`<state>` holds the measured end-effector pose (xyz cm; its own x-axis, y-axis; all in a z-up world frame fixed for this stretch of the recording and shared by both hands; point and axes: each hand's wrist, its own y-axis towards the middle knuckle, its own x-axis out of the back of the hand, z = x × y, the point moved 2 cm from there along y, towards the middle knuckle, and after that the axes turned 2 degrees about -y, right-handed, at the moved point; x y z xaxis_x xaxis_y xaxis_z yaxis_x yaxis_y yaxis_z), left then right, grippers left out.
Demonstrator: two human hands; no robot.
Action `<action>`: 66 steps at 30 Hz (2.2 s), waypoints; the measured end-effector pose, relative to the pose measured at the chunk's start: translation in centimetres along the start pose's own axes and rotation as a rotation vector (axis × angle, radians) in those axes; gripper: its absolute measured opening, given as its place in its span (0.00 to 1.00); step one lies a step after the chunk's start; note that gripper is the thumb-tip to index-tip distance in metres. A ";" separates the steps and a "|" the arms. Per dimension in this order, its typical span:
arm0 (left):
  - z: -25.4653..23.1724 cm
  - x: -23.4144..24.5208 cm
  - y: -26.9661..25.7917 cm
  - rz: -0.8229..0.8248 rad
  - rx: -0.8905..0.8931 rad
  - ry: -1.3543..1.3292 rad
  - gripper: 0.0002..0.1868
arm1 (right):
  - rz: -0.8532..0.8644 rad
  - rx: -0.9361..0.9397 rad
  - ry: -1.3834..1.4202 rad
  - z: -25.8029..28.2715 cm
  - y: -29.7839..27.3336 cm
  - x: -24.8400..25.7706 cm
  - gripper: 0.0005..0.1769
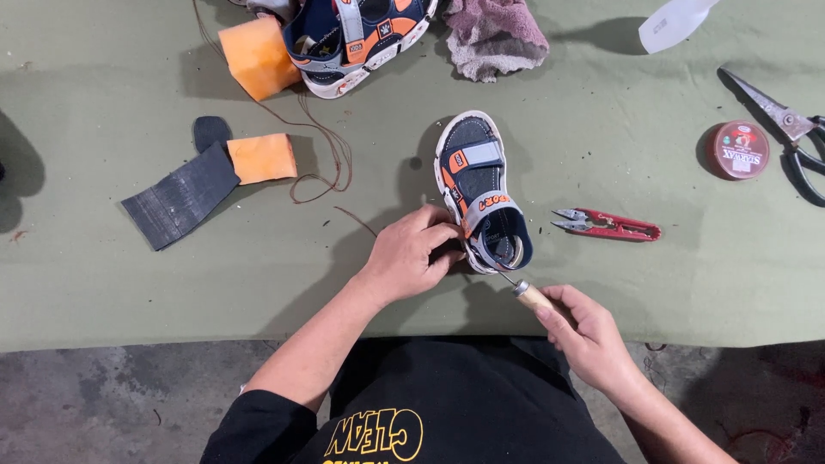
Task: The person uses a wooden-handled awl to puncture holes in the upper of a child's sandal and then threads a brown cord through the holes to sew the strap. The person repeatedly pushes the awl through the material and pulls the cord tight to secure the strap to the sandal body.
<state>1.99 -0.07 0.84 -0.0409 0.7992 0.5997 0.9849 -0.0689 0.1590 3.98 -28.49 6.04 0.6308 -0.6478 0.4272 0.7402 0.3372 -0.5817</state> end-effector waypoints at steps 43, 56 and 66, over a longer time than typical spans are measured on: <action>-2.8 0.0 -1.7 -0.288 0.093 0.128 0.19 | 0.061 0.222 0.069 -0.5 0.7 -2.4 0.26; -1.7 0.3 -3.3 -0.457 0.326 -0.187 0.15 | 0.416 0.008 0.681 1.7 1.9 -6.3 0.29; -1.3 -0.3 -3.7 -0.539 0.228 -0.126 0.09 | 0.308 0.117 0.727 0.2 2.6 -7.8 0.17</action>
<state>-1.87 -0.84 1.13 -0.5384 0.7516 0.3810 0.8426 0.4850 0.2339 1.03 -22.43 1.32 0.5308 -0.7836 -0.3227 0.6026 0.6168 -0.5064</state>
